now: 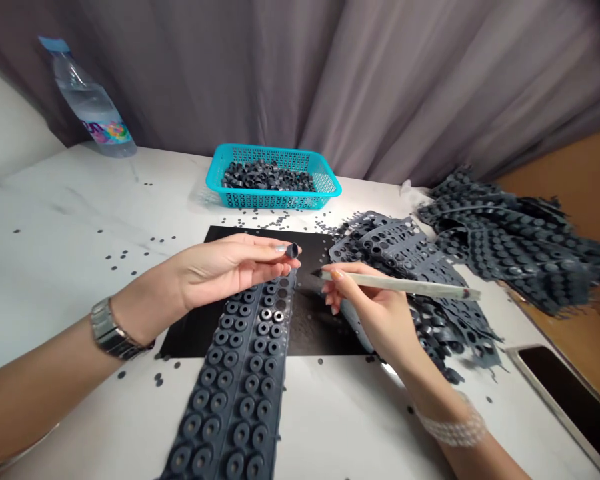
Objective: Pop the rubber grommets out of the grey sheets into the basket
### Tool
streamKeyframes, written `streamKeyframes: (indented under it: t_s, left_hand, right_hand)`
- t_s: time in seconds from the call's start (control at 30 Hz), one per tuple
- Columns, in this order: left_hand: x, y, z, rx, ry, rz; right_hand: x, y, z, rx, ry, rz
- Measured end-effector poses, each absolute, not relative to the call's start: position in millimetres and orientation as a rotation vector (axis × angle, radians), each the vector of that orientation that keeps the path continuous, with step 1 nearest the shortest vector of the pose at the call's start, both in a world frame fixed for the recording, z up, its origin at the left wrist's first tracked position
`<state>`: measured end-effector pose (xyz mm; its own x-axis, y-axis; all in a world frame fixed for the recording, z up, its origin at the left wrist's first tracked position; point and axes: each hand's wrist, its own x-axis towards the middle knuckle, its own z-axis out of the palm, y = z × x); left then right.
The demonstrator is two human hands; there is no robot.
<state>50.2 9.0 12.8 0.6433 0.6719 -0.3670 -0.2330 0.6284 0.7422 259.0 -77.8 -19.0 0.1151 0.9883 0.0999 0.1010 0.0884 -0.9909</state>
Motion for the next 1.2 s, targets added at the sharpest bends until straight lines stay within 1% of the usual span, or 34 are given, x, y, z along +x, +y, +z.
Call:
streamKeyframes:
  t_s: [0.3,0.87,1.03,1.2]
  left_hand:
    - [51,13,15,0.464,0.771,0.661]
    - [55,3,8,0.625,0.703,0.594]
    - [61,-9,13,0.687,0.693,0.615]
    - [64,-23,18,0.812,0.583,0.592]
  right_hand:
    - [253,-79,-22,-1.278,-1.206,1.056]
    - [253,-80,-23,-1.301,-1.222,1.047]
    - [254,-86,-20,-1.258,-1.352,0.861]
    - [243,-98,-17,-1.226,-1.766,0.459]
